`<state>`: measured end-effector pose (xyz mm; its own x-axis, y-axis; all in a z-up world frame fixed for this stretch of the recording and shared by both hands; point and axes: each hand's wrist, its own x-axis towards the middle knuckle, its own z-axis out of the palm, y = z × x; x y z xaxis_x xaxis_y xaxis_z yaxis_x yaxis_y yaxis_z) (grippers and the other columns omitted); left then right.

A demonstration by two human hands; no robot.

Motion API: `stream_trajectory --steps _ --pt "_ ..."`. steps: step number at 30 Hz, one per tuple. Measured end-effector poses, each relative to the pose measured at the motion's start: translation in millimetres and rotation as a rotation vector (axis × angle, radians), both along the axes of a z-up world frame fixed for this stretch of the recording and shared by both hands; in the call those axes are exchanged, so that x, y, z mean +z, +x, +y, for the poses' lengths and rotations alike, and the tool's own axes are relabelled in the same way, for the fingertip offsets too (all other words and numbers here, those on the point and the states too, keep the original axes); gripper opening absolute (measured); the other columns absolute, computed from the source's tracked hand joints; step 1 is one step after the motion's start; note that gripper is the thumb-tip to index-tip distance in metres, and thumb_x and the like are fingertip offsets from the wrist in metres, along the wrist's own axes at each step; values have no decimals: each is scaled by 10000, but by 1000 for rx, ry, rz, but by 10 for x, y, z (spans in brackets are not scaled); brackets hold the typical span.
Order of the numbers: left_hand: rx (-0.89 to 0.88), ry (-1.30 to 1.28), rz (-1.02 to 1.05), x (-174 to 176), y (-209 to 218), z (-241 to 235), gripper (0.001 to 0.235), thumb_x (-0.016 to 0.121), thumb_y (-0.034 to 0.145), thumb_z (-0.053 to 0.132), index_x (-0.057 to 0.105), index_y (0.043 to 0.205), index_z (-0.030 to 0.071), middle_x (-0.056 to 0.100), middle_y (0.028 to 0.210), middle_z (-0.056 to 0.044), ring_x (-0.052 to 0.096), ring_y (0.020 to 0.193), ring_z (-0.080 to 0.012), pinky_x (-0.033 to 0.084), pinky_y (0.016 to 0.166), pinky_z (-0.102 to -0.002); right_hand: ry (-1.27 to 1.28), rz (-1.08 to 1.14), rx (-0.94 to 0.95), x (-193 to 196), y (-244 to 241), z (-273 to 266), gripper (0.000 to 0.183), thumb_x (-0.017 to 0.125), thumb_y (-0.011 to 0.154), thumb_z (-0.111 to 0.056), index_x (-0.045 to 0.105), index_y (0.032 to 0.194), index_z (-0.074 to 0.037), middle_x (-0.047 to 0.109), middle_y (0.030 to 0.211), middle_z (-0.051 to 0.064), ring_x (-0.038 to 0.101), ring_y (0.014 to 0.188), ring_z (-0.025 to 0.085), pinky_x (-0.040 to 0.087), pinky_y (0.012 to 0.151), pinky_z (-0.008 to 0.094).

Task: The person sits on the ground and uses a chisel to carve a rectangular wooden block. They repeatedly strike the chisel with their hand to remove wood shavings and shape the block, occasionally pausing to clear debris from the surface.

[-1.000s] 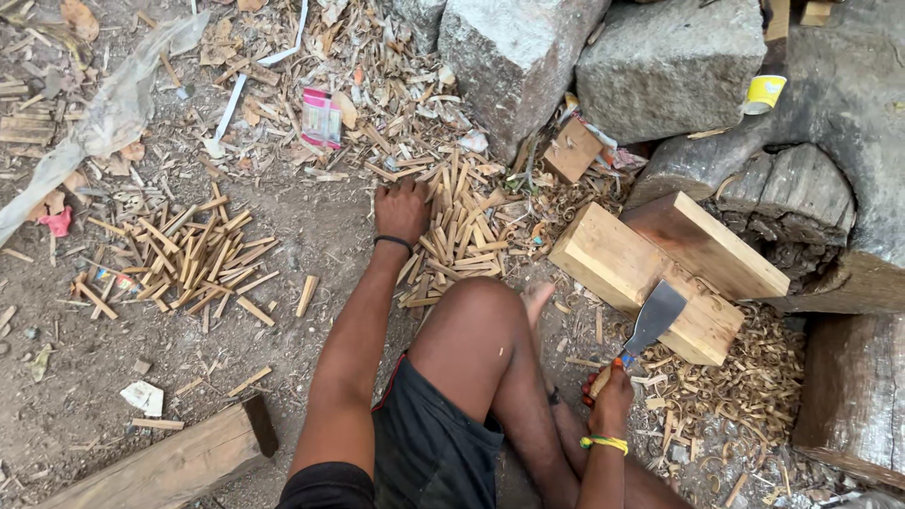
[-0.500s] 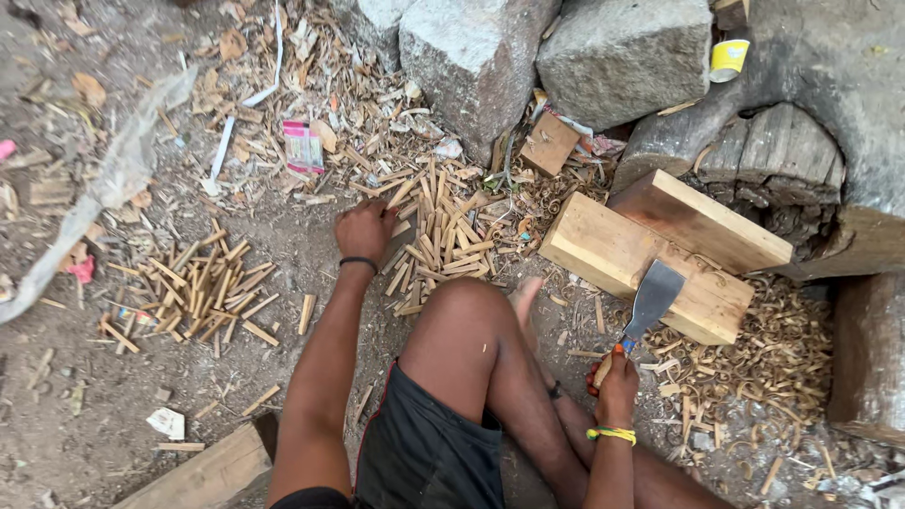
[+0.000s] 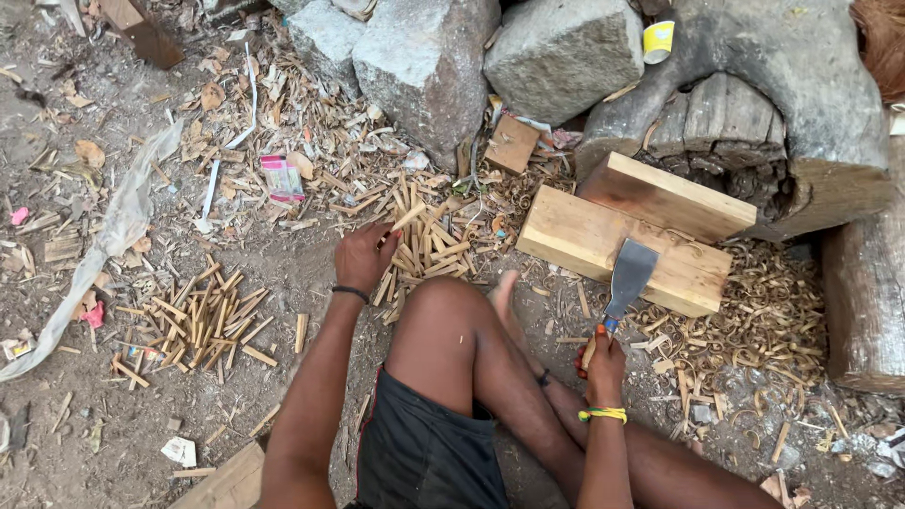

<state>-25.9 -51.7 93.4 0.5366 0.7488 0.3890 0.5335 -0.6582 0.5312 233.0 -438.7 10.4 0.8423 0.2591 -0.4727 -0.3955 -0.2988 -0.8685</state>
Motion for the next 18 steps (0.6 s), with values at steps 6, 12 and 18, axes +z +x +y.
stream_trajectory --steps 6,12,18 --pt "108 143 178 -523 -399 -77 473 701 922 462 710 1199 79 715 1121 -149 697 948 -318 533 874 -473 32 9 2 -19 -24 -57 398 544 1027 -469 539 967 -75 575 678 61 532 483 162 344 381 293" --pt "174 64 73 -714 -720 188 422 721 945 320 647 1300 103 649 1282 -163 623 1143 -357 514 943 -474 7 28 14 5 -21 25 351 541 1024 -427 529 994 -77 579 689 66 546 490 168 337 378 294" --pt "-31 183 165 -478 -22 794 281 709 932 151 743 1203 216 662 1241 -81 618 1106 -278 500 961 -463 -85 9 5 -40 32 75 370 537 1017 -438 547 995 -68 596 698 77 556 489 188 360 382 305"
